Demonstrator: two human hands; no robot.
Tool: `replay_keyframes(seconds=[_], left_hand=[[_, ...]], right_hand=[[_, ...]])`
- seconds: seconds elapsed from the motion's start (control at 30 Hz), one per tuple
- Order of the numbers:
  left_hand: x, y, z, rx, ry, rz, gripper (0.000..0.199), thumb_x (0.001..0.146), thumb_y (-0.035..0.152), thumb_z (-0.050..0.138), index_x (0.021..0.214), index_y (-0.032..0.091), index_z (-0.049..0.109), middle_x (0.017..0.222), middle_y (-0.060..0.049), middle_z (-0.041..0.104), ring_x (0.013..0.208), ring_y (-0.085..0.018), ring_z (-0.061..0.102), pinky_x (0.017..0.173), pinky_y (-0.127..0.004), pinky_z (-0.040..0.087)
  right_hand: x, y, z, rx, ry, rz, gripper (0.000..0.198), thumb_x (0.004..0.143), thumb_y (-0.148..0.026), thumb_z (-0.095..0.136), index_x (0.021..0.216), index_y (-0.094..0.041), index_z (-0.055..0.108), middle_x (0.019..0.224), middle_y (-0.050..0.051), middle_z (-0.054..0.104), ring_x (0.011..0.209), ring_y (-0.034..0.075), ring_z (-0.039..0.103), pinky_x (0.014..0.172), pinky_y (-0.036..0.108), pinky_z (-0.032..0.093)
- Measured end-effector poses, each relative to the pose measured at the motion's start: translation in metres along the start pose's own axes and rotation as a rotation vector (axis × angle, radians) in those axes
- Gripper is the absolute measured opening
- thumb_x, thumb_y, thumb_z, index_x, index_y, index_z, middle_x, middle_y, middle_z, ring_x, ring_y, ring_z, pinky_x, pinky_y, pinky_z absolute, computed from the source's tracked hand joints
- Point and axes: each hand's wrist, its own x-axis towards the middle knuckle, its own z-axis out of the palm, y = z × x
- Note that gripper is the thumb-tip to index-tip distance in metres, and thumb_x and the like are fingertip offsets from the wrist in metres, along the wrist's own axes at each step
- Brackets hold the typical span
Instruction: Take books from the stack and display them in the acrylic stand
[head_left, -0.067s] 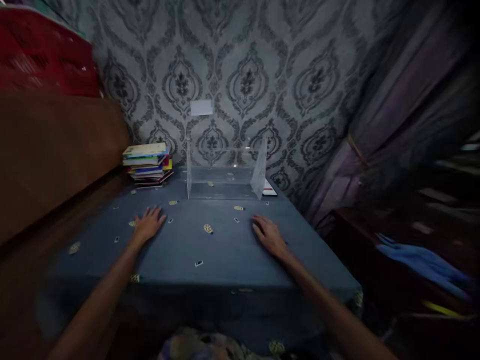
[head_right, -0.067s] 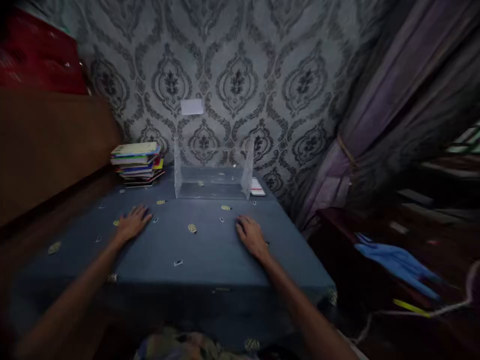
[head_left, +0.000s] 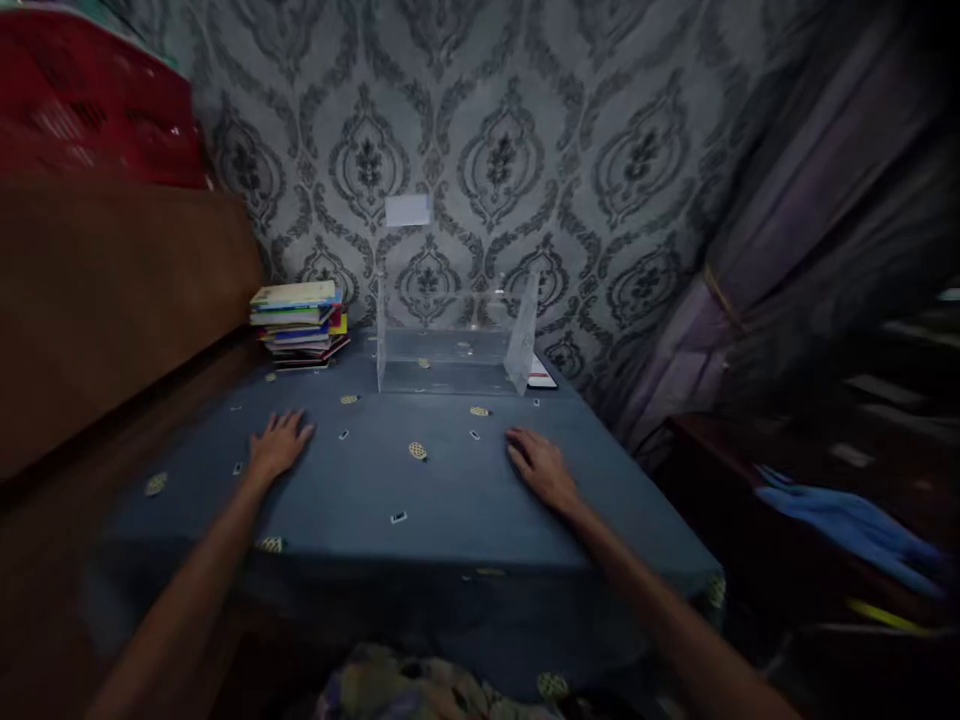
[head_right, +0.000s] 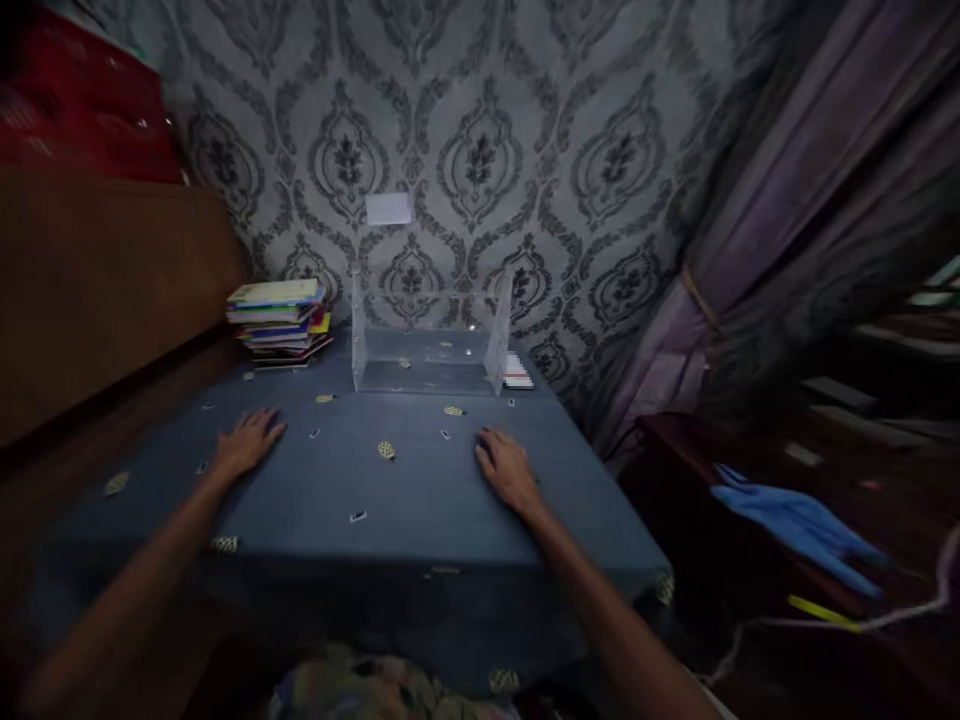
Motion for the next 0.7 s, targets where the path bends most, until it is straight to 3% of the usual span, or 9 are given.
replay_keyframes(seconds=[0.13,0.23,0.43,0.7], left_hand=[[-0.015,-0.056,-0.007,-0.016,0.042,-0.217,0.064,0.1,0.054,0.022,0.152,0.024,0.043,0.162,-0.012,0.036,0.15,-0.041,0.026,0.109,-0.077,0.027],[-0.024,-0.078,-0.012,-0.017,0.091,-0.3,0.064,0.1,0.053,0.021,0.149,0.022,0.047,0.161,-0.012,0.038,0.149,-0.04,0.029,0.112,-0.075,0.025],[-0.025,-0.078,-0.014,-0.067,0.145,-0.321,0.06,0.099,0.049,0.028,0.143,0.02,0.055,0.156,-0.015,0.044,0.146,-0.041,0.035,0.107,-0.073,0.035],[-0.024,-0.08,-0.012,-0.048,0.164,-0.318,0.057,0.099,0.049,0.029,0.141,0.023,0.057,0.153,-0.015,0.048,0.143,-0.042,0.039,0.105,-0.074,0.035]], right_hand=[[-0.011,0.015,-0.002,-0.094,-0.014,0.05,0.047,0.099,-0.038,0.038,0.137,-0.019,0.057,0.149,0.015,0.054,0.135,0.031,0.052,0.11,0.051,0.041],[-0.021,0.032,-0.007,-0.163,0.001,0.094,0.051,0.099,-0.04,0.036,0.14,-0.016,0.055,0.15,0.015,0.054,0.137,0.031,0.051,0.113,0.05,0.039],[-0.041,0.063,-0.02,-0.258,0.007,0.2,0.056,0.099,-0.045,0.033,0.141,-0.012,0.052,0.151,0.017,0.052,0.14,0.03,0.048,0.115,0.05,0.038],[-0.051,0.074,-0.026,-0.292,-0.021,0.191,0.056,0.098,-0.044,0.034,0.142,-0.014,0.052,0.152,0.015,0.051,0.141,0.029,0.047,0.115,0.047,0.039]])
